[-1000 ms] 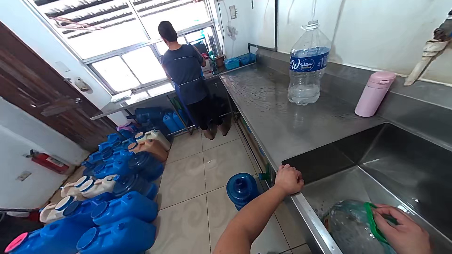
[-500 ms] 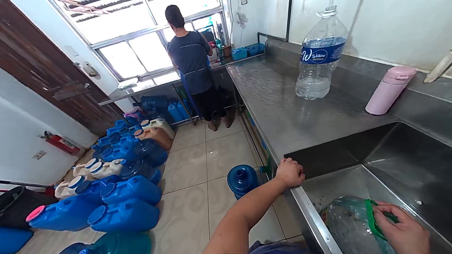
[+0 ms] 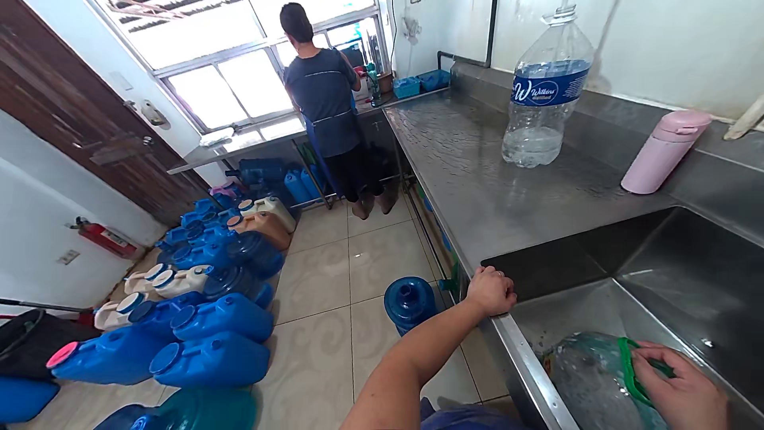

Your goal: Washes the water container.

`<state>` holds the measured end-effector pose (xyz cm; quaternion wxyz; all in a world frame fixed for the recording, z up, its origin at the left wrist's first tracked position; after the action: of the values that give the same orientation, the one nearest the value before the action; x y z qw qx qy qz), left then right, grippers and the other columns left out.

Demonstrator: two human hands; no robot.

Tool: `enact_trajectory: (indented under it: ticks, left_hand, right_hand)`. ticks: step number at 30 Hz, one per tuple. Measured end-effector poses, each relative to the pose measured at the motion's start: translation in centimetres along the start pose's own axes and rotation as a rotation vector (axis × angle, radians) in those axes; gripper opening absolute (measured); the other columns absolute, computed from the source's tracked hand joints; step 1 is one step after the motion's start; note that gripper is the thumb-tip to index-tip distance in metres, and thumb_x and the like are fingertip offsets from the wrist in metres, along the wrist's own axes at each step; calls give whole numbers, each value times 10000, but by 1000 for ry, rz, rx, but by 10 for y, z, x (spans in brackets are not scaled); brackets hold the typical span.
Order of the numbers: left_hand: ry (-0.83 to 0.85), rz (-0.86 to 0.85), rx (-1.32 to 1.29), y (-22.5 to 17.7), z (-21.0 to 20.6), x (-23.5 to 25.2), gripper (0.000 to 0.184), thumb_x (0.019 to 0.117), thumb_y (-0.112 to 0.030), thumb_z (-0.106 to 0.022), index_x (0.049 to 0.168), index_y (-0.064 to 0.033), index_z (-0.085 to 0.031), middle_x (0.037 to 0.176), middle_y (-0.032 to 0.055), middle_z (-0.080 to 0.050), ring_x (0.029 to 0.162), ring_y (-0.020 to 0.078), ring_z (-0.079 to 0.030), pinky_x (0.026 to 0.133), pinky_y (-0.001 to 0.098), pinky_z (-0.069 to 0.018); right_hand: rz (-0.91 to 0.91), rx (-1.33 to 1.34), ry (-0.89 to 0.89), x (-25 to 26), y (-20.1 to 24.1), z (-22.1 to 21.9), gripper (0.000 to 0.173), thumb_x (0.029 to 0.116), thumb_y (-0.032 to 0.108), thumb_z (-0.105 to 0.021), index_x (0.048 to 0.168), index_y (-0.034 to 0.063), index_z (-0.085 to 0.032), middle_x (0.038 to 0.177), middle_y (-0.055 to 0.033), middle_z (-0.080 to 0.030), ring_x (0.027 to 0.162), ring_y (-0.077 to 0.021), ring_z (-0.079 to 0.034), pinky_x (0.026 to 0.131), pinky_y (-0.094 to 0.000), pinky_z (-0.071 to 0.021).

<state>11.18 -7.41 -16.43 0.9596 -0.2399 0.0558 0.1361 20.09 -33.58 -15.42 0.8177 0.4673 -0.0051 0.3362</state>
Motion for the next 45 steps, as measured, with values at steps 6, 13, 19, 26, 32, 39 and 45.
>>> enact_trajectory:
  ticks: [6,13,19,26,32,39,45]
  left_hand:
    - [7,6,-9,-1,1,-1,312,1025,-214,-529,1104,27,-712,1183,214,-667,1247,356,-547,1129,516,-301]
    - [11,7,9,0,1,0,313,1024,-213,-522,1101,25,-710,1185,211,-666,1244,353,-547,1126,514,-299]
    - [12,3,3,-1,2,-1,315,1025,-214,-518,1088,28,-709,1175,213,-665,1241,352,-546,1130,513,-294]
    - [13,1,17,0,1,0,318,1025,-215,-513,1098,23,-711,1177,212,-667,1240,354,-548,1121,514,-303]
    - [-10,-4,-4,0,1,0,315,1019,-213,-529,1084,34,-714,1166,219,-672,1236,364,-554,1124,524,-303]
    - [12,1,15,1,0,1,318,1025,-218,-516,1095,23,-711,1172,210,-670,1236,354,-551,1120,516,-303]
    - [8,6,10,1,0,0,320,1027,-219,-513,1084,26,-711,1170,209,-669,1238,355,-549,1120,519,-303]
  right_hand:
    - [7,-15,-15,0,0,0,204,878,-14,-589,880,-211,-640,1078,-409,-645,1050,-494,-636,945,-523,-489]
    - [4,-21,-21,-1,0,1,198,876,-15,-593,884,-205,-647,1072,-399,-652,1035,-491,-639,938,-523,-491]
    - [-3,-7,-39,-1,-4,0,192,872,-21,-589,885,-203,-647,1083,-406,-645,1046,-487,-637,941,-524,-490]
    - [-12,-3,-45,-2,-1,0,181,858,-26,-595,866,-201,-640,1079,-405,-644,1039,-487,-634,935,-527,-485]
    - [-12,-20,-29,-2,-2,0,188,875,-20,-604,883,-203,-644,1093,-403,-644,1066,-516,-627,962,-572,-470]
    - [-1,-17,-45,-1,-2,0,193,860,-12,-597,866,-199,-643,1078,-401,-649,1044,-512,-632,942,-561,-477]
    - [-16,-14,-43,-1,0,0,190,864,-15,-598,875,-199,-646,1092,-401,-647,1060,-497,-631,952,-551,-474]
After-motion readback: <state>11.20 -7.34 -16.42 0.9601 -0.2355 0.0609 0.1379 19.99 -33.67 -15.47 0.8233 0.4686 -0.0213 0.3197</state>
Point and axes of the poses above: each hand's wrist, its own x-axis towards the middle knuckle, its own z-axis out of the back of the hand, y = z × x, the point moved 4 cm from there along x, towards the middle knuckle
